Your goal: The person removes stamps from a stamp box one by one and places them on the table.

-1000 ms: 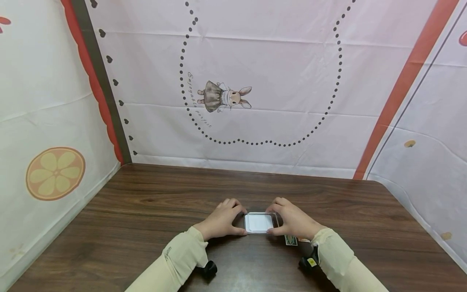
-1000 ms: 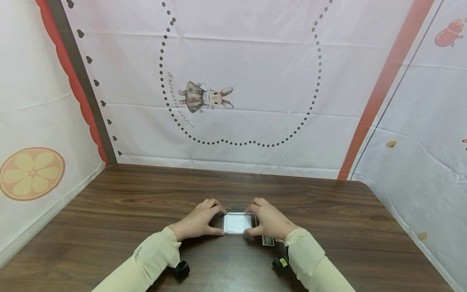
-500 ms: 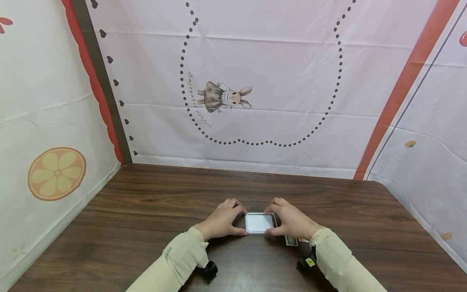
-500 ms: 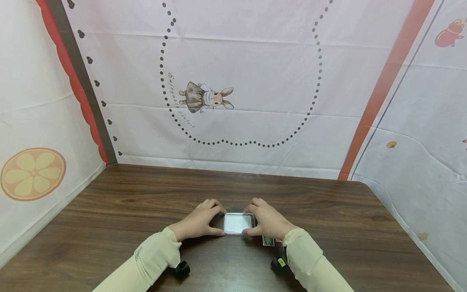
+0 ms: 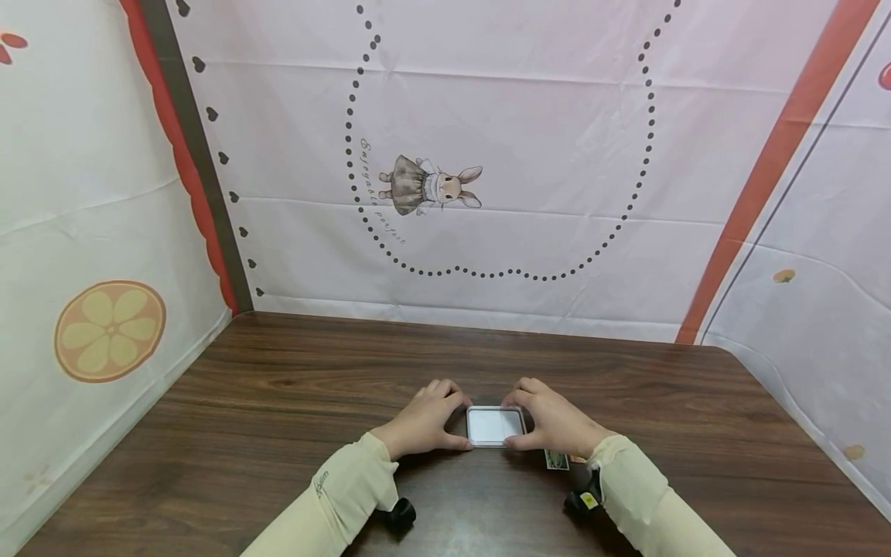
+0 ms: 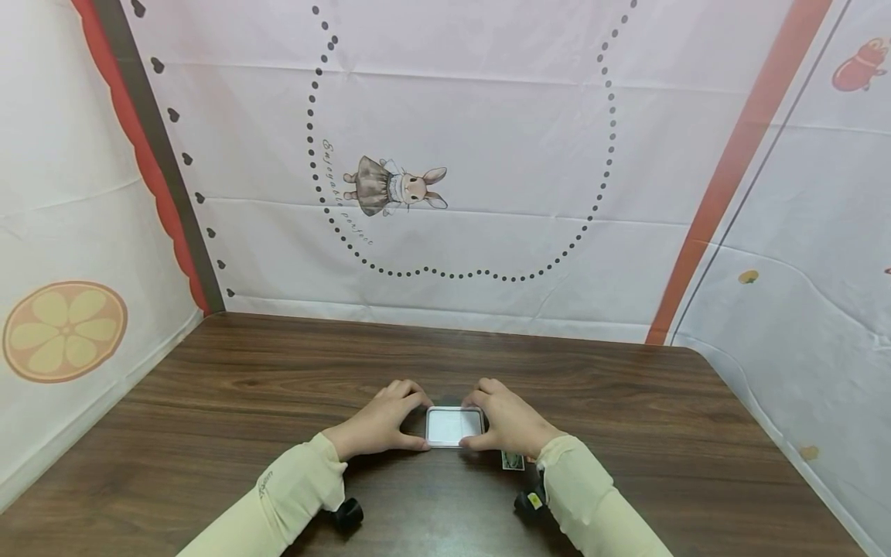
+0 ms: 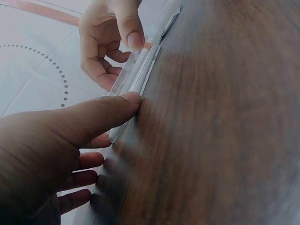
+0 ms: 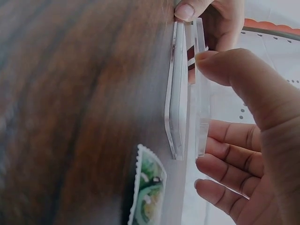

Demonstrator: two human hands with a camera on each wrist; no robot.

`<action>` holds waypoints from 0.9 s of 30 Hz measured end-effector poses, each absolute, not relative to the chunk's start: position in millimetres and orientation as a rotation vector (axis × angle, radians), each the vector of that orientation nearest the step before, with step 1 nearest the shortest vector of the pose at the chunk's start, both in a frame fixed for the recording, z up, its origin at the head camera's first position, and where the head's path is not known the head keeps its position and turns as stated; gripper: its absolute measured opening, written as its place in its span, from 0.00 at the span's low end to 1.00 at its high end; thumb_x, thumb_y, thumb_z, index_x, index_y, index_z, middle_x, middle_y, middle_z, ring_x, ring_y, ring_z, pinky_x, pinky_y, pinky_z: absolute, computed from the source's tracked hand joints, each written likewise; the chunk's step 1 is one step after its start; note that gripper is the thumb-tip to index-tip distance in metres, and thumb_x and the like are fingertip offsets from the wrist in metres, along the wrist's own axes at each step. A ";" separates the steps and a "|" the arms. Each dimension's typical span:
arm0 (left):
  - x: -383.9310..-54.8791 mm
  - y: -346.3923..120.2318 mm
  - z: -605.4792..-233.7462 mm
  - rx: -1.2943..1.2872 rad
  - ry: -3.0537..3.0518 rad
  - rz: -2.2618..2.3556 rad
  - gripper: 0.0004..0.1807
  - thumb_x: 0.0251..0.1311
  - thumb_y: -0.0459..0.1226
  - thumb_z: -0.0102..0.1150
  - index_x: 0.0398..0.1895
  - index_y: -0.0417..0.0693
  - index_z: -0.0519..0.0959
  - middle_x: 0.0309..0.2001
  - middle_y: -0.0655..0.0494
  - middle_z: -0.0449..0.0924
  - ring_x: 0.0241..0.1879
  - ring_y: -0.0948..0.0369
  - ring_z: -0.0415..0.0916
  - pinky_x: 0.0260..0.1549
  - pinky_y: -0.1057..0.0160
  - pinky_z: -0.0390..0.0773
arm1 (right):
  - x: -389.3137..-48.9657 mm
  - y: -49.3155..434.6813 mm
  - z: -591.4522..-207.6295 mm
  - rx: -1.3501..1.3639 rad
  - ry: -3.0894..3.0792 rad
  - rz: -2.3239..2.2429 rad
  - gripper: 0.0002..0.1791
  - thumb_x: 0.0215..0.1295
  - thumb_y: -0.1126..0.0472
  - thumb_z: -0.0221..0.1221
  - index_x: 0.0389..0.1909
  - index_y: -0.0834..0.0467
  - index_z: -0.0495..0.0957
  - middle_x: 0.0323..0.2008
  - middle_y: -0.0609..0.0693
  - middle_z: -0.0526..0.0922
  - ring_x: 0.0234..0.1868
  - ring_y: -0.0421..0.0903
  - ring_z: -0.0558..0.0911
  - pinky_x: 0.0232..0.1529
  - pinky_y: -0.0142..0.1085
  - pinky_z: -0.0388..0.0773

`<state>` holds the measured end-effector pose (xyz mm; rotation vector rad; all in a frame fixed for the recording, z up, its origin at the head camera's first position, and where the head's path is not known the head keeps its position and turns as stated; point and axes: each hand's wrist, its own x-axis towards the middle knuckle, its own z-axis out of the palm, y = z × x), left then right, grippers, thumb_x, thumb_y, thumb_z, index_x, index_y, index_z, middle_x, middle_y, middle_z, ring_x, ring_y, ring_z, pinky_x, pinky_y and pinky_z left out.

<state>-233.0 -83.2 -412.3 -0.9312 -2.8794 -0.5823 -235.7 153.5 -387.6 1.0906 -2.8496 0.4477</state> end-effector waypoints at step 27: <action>-233.8 -82.6 -411.5 -0.931 -2.903 -0.597 0.31 0.44 0.58 0.62 0.51 0.54 0.73 0.50 0.58 0.67 0.52 0.60 0.63 0.53 0.56 0.63 | -237.5 154.8 -390.3 1.061 -2.869 0.434 0.26 0.47 0.44 0.64 0.45 0.53 0.76 0.39 0.43 0.70 0.36 0.36 0.68 0.36 0.30 0.70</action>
